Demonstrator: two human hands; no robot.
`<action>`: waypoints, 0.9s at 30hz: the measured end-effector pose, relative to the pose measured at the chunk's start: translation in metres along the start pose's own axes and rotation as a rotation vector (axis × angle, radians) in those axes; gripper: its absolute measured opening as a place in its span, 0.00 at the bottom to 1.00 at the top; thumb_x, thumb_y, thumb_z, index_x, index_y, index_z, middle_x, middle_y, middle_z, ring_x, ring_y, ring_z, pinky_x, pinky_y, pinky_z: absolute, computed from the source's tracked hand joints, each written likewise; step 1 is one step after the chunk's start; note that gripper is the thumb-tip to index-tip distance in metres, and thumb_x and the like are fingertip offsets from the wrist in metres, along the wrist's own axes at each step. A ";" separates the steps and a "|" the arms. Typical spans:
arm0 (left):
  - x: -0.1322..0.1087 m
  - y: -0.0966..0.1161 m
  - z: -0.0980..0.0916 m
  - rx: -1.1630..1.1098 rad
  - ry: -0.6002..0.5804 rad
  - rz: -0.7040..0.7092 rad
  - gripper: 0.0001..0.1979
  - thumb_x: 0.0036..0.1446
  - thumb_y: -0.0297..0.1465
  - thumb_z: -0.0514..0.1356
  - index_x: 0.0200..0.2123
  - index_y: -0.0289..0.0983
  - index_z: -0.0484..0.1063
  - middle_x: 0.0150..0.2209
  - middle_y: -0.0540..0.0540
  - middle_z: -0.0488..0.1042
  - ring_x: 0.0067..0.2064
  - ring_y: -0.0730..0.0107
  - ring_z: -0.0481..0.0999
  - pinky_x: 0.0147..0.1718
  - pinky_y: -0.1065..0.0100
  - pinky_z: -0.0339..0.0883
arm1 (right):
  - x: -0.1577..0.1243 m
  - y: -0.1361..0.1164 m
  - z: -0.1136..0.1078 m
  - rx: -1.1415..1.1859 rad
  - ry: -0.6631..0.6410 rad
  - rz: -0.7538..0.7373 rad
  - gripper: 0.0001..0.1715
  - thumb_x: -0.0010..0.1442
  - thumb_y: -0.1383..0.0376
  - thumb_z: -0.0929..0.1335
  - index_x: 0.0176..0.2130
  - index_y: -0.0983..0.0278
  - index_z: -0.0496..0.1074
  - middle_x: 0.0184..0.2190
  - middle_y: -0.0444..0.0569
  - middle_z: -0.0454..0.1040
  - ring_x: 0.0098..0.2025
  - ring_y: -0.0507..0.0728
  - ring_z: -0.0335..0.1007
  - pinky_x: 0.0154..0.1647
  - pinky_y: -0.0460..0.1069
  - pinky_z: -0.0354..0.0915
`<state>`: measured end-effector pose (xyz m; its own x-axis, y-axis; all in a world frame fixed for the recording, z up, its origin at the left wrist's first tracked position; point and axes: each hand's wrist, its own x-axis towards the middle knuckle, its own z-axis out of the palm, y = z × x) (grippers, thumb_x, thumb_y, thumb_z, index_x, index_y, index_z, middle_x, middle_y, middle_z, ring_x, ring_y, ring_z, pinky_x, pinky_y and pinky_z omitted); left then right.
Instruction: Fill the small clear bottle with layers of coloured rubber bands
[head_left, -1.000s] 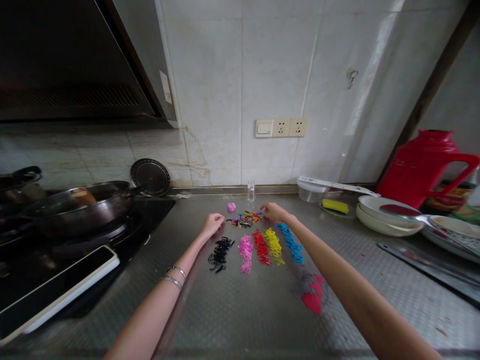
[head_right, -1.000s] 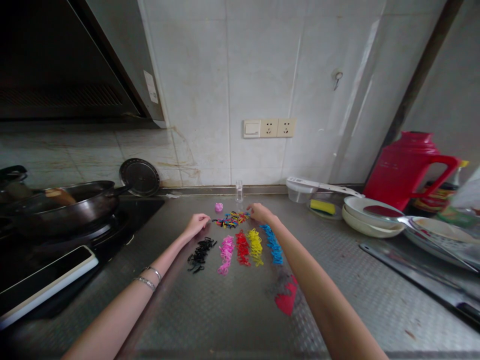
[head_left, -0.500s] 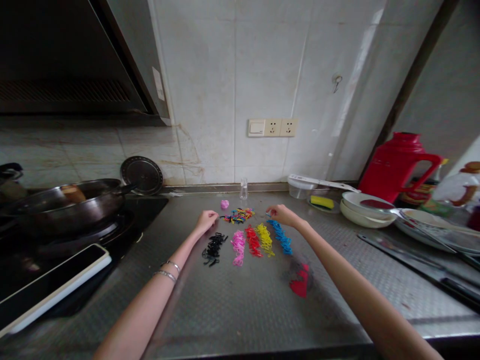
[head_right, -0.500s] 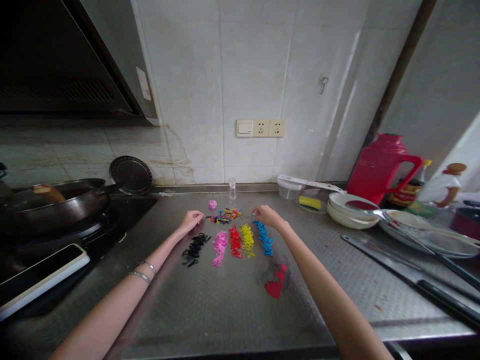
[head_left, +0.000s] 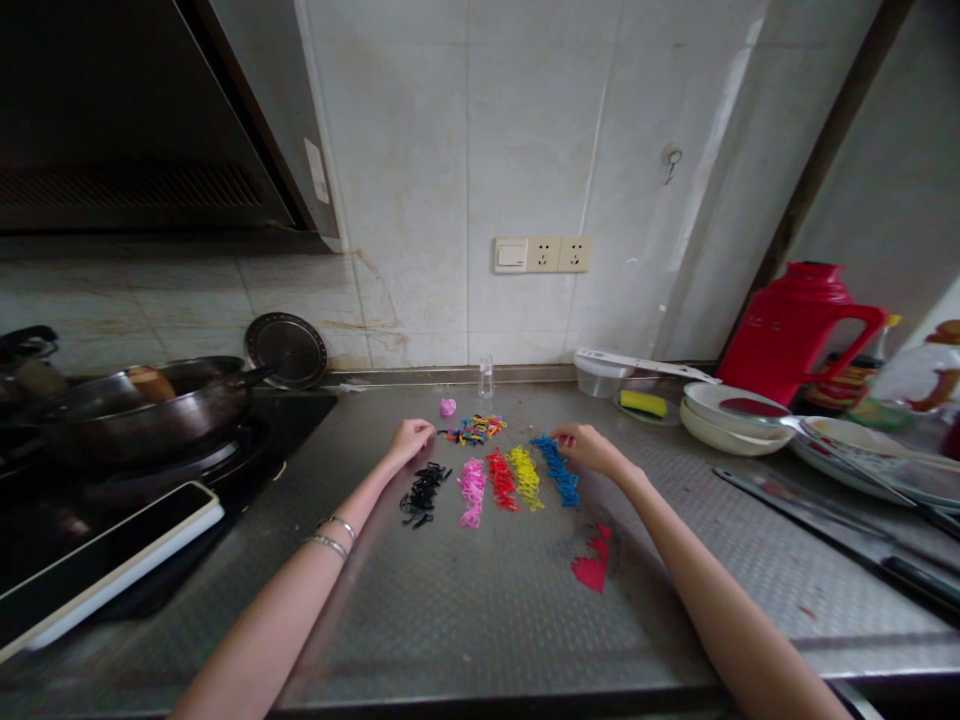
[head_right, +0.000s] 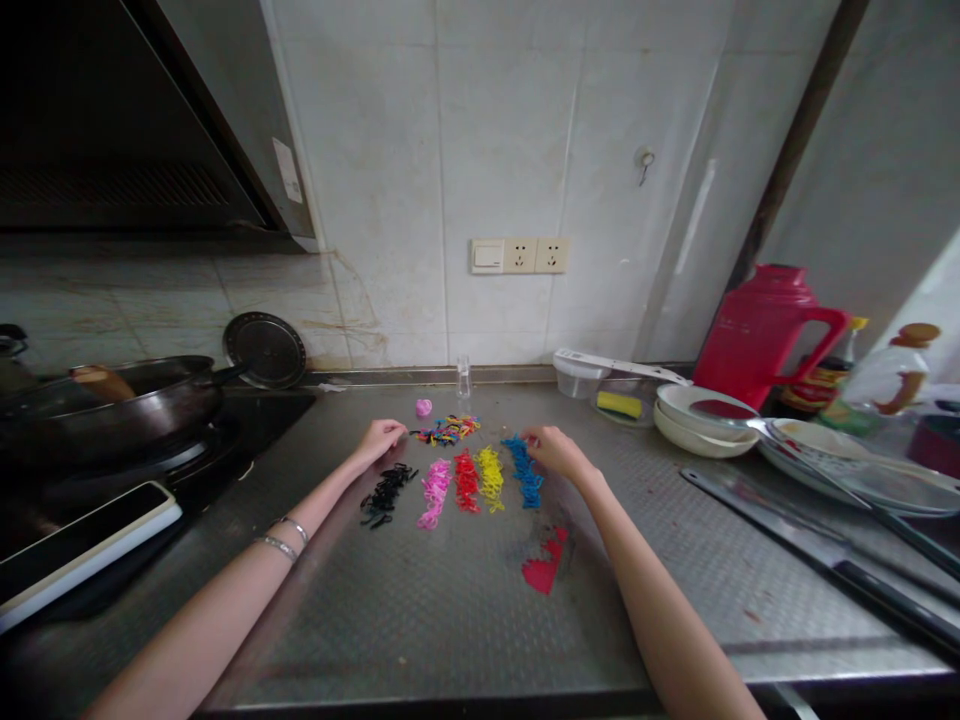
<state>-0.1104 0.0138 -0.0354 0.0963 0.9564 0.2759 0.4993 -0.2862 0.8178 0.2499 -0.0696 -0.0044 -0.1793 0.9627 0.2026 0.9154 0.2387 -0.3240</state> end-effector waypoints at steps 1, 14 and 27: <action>0.001 0.000 0.000 -0.009 0.009 0.005 0.13 0.45 0.35 0.54 0.26 0.31 0.73 0.14 0.52 0.65 0.18 0.76 0.63 0.20 0.74 0.54 | -0.001 0.001 -0.001 0.005 0.006 0.000 0.18 0.49 0.69 0.63 0.40 0.63 0.73 0.35 0.49 0.75 0.35 0.53 0.69 0.36 0.43 0.60; 0.036 0.031 0.025 0.402 -0.208 0.297 0.12 0.48 0.31 0.54 0.30 0.32 0.75 0.26 0.46 0.75 0.26 0.72 0.70 0.27 0.73 0.58 | -0.010 -0.004 -0.006 -0.084 0.023 -0.003 0.16 0.52 0.67 0.60 0.38 0.61 0.74 0.37 0.49 0.75 0.39 0.54 0.69 0.37 0.43 0.59; 0.060 0.043 0.041 0.514 -0.200 0.173 0.07 0.38 0.25 0.59 0.22 0.39 0.76 0.27 0.45 0.76 0.27 0.70 0.70 0.27 0.74 0.59 | -0.013 -0.014 -0.013 -0.119 0.013 -0.016 0.16 0.53 0.67 0.60 0.37 0.61 0.74 0.37 0.48 0.75 0.38 0.53 0.68 0.37 0.42 0.58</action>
<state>-0.0481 0.0615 -0.0043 0.3495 0.9052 0.2416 0.8113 -0.4214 0.4051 0.2441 -0.0871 0.0094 -0.1906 0.9570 0.2188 0.9488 0.2368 -0.2091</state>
